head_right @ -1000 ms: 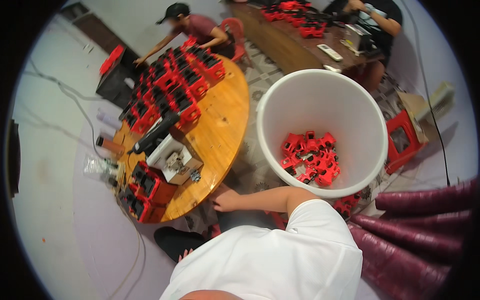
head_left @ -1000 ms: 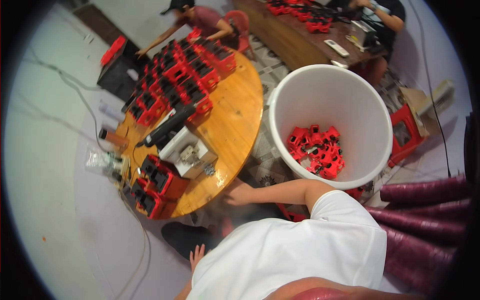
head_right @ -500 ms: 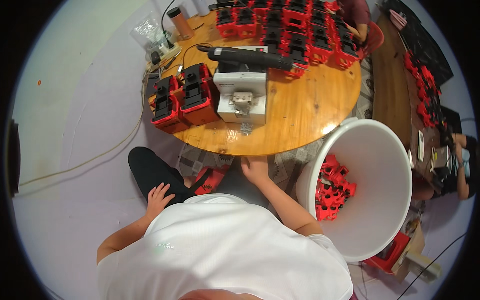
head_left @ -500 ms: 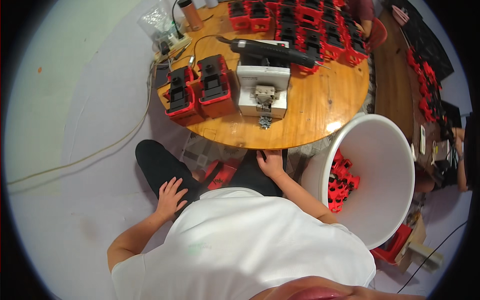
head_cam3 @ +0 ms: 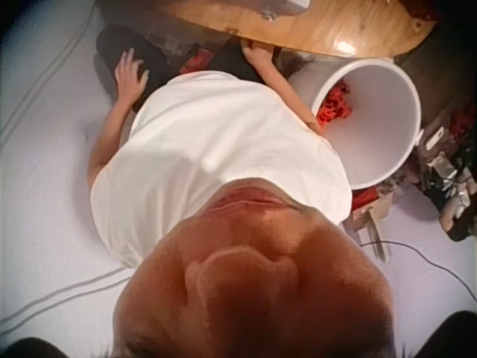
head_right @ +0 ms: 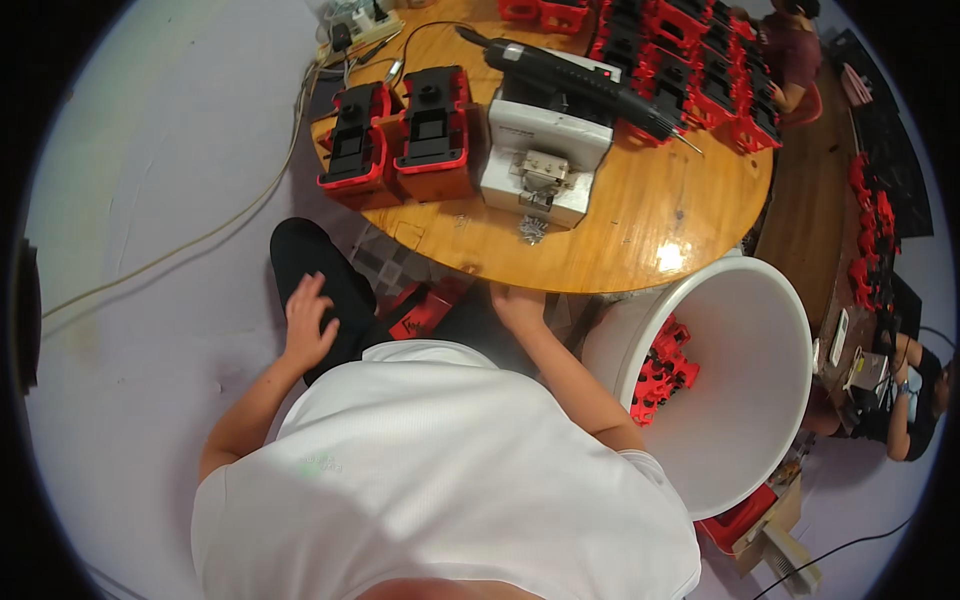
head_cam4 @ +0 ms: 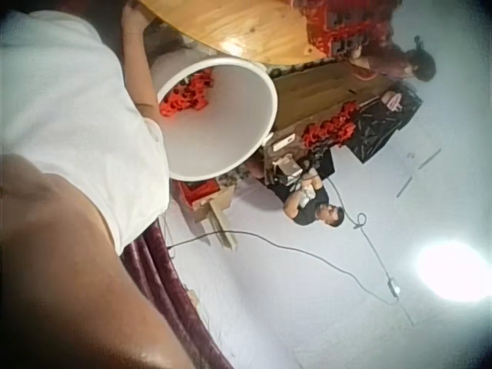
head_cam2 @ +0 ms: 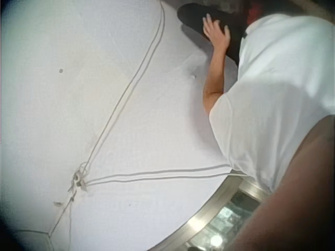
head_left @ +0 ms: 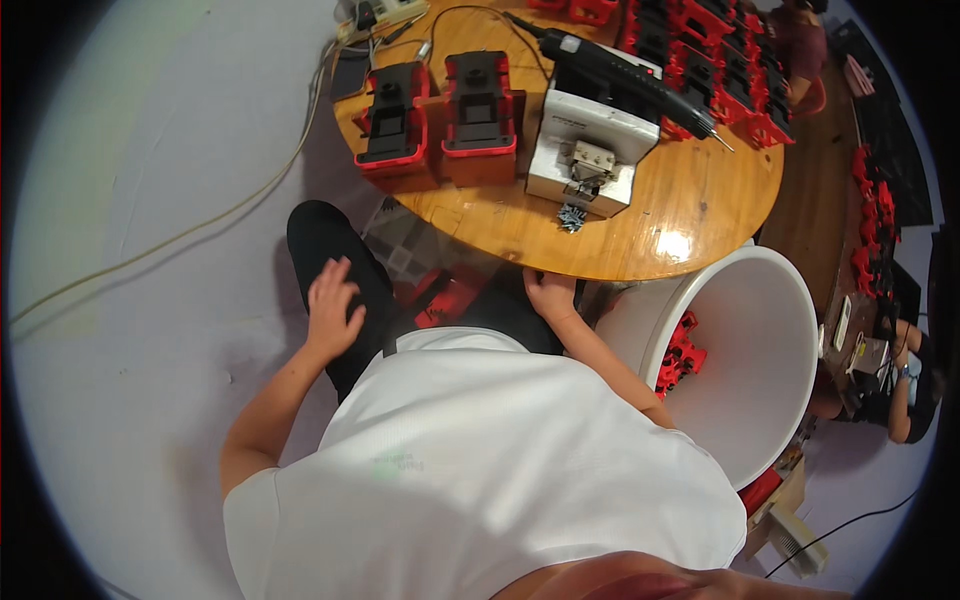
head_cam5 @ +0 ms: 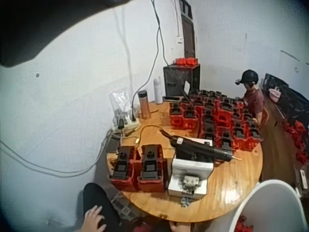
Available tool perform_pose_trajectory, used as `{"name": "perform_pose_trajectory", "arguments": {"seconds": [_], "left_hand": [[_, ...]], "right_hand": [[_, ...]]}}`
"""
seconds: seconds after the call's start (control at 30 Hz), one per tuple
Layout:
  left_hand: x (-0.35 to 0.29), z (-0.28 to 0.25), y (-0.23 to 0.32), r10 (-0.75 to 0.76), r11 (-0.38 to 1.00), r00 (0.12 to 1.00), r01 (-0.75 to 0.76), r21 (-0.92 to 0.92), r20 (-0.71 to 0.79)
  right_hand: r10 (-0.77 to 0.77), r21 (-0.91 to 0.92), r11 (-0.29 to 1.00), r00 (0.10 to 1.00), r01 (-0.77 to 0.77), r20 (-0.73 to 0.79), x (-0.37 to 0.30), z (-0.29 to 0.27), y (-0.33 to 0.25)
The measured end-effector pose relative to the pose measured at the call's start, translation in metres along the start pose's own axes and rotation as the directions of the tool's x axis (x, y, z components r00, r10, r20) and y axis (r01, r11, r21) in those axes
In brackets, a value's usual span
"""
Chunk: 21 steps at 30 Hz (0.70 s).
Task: The person sits on the floor and uses a handheld power tool to fasten screws into red and black plastic components. They repeatedly pick up parts from a white bucket, secure them in a metal jig on a wooden table, and then place the finished assemblies onto a nearby rack.
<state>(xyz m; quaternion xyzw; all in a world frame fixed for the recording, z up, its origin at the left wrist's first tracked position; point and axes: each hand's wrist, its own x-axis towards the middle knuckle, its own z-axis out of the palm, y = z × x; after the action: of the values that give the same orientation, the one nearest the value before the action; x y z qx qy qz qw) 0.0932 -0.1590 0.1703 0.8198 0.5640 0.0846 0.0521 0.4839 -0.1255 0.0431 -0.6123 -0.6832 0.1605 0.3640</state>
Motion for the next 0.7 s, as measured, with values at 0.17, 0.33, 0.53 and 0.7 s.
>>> {"name": "perform_pose_trajectory", "arguments": {"seconds": [0.17, 0.33, 0.53, 0.7], "left_hand": [[0.007, 0.008, -0.027, -0.565, 0.825, 0.770, 0.532, -0.191, -0.296], [0.029, 0.025, -0.029, -0.612, 0.788, 0.761, 0.565, -0.243, -0.214], [0.085, 0.054, -0.037, -0.675, 0.696, 0.737, 0.649, -0.307, 0.029], [0.130, 0.074, -0.061, -0.554, 0.746, 0.763, 0.632, -0.207, 0.333]], "right_hand": [[-0.060, -0.009, 0.998, 0.998, 0.060, -0.004, -0.004, -0.009, -0.001], [-0.068, -0.025, 0.997, 0.998, 0.069, 0.014, 0.003, -0.005, -0.005], [-0.004, -0.123, 0.992, 0.994, 0.017, 0.109, 0.019, -0.006, -0.020], [0.049, -0.054, 0.997, 0.997, -0.046, 0.057, 0.013, -0.017, -0.021]]}}
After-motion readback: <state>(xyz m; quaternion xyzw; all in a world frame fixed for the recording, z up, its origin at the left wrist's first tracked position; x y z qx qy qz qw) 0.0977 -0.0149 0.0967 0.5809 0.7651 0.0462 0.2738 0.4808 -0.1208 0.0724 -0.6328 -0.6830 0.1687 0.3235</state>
